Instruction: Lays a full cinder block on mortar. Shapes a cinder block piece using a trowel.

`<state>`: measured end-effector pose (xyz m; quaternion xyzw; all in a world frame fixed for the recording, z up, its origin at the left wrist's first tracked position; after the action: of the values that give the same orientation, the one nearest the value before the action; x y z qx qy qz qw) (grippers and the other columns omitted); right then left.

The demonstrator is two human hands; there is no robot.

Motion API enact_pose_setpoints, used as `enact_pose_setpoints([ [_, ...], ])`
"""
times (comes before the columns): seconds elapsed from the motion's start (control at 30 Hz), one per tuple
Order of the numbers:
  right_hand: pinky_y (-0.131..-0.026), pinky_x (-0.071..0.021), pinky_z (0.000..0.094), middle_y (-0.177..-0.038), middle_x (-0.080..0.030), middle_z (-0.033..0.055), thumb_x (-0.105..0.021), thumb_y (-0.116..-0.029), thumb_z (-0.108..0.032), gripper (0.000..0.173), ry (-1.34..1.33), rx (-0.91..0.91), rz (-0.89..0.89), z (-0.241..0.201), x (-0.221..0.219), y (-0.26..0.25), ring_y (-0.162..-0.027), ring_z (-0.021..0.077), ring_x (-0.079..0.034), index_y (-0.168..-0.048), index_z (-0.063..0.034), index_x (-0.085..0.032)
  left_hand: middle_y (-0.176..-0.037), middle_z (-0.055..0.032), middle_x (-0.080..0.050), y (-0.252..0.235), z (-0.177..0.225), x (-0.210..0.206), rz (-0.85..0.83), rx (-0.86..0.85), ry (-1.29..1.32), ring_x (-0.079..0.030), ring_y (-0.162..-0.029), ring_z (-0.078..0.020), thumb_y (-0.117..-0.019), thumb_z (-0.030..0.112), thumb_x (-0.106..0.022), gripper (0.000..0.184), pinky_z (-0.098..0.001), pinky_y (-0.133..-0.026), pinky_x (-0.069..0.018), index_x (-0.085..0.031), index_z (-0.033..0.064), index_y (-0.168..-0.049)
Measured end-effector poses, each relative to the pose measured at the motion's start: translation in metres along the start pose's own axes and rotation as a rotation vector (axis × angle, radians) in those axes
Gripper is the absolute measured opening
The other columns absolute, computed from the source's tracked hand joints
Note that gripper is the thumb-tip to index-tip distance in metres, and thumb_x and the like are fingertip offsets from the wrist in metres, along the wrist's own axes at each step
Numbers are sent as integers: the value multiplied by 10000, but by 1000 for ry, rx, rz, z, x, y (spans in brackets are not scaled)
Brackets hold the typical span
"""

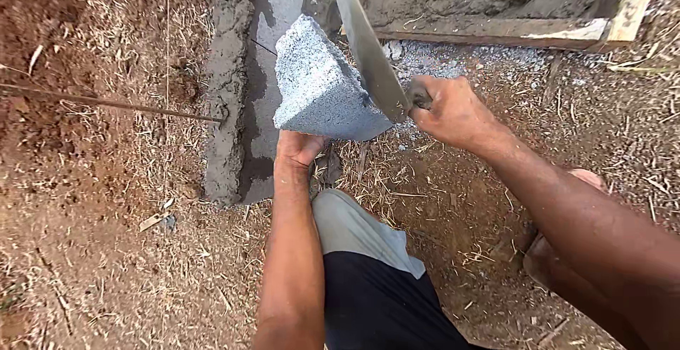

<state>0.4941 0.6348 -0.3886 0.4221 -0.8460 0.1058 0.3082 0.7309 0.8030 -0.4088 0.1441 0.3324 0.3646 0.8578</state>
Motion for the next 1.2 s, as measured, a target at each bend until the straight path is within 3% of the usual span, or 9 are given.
enact_pose_setpoints([
  [0.13, -573, -473, 551, -708, -616, 91, -616, -971, -267, 156, 19, -111, -79, 21, -13, 2, -656, 295, -633, -950, -114, -643, -1043, -66, -706, -2, -4, -3, 23, -11, 4, -683, -990, -210, -1113, 375, -209, 448, -434, -864, -578, -602, 164, -1151],
  [0.33, -541, -467, 451, -709, -612, 29, -614, -947, -264, 149, -59, 31, 123, -25, 20, 1, -620, 189, -609, -993, -129, -657, -941, -33, -711, 2, -2, -16, 121, -7, -49, -691, -885, -179, -1111, 393, -188, 471, -397, -760, -592, -611, 189, -1071],
  [0.5, -597, -505, 579, -722, -640, 118, -614, -986, -271, 170, 85, -87, -105, 10, -9, -1, -688, 344, -664, -1011, -108, -659, -879, -44, -706, 3, -3, -14, 134, 1, -10, -694, -834, -200, -1090, 418, -190, 499, -428, -720, -597, -618, 178, -1004],
  [0.57, -593, -494, 584, -712, -633, 131, -604, -994, -274, 180, 110, -85, -117, 15, -7, 1, -686, 361, -661, -993, -101, -652, -886, -47, -708, 4, -3, -14, 142, 7, 1, -696, -841, -202, -1090, 429, -185, 506, -431, -726, -598, -617, 177, -1015],
  [0.77, -568, -479, 447, -734, -628, 39, -612, -958, -260, 160, -90, 19, 140, -26, 29, 1, -639, 189, -621, -1009, -119, -666, -876, -46, -708, -2, -6, -17, 136, 2, 63, -696, -841, -201, -1077, 493, -127, 582, -432, -726, -598, -618, 186, -1009],
  [0.87, -560, -475, 508, -705, -606, 65, -614, -971, -245, 132, -70, -10, -1, -9, 1, -3, -632, 248, -616, -965, -116, -637, -888, -42, -700, -1, -6, -23, 129, -10, 101, -683, -847, -199, -1041, 580, -37, 689, -429, -731, -592, -607, 192, -1038],
  [0.97, -608, -493, 577, -743, -637, 114, -598, -996, -263, 160, 31, -93, -122, 9, -10, -6, -702, 333, -656, -1009, -113, -650, -894, -48, -699, -3, -8, -22, 133, -57, 109, -687, -855, -198, -1066, 530, -68, 641, -425, -742, -594, -605, 180, -1045],
  [1.03, -580, -482, 558, -724, -628, 97, -596, -981, -269, 158, 30, -69, -64, 4, 0, -4, -671, 311, -646, -997, -121, -649, -908, -54, -713, -6, -11, -17, 90, -55, 113, -697, -867, -203, -1079, 498, -118, 600, -429, -756, -601, -625, 178, -1044],
  [1.2, -524, -449, 424, -696, -600, 21, -611, -953, -255, 146, -63, 48, 153, -31, 28, 4, -595, 174, -591, -1000, -124, -653, -906, -64, -716, -5, -11, -12, 89, 2, 134, -700, -871, -221, -1050, 581, -86, 679, -453, -747, -603, -632, 177, -1029],
])
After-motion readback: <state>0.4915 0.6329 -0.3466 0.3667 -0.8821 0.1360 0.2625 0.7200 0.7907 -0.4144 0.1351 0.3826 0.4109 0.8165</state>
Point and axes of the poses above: each hand's wrist, its own y-axis away from the middle knuckle, its own x-axis out of the back of the hand, z = x × y, the point moved 4 cm from there along -y, towards the middle knuckle
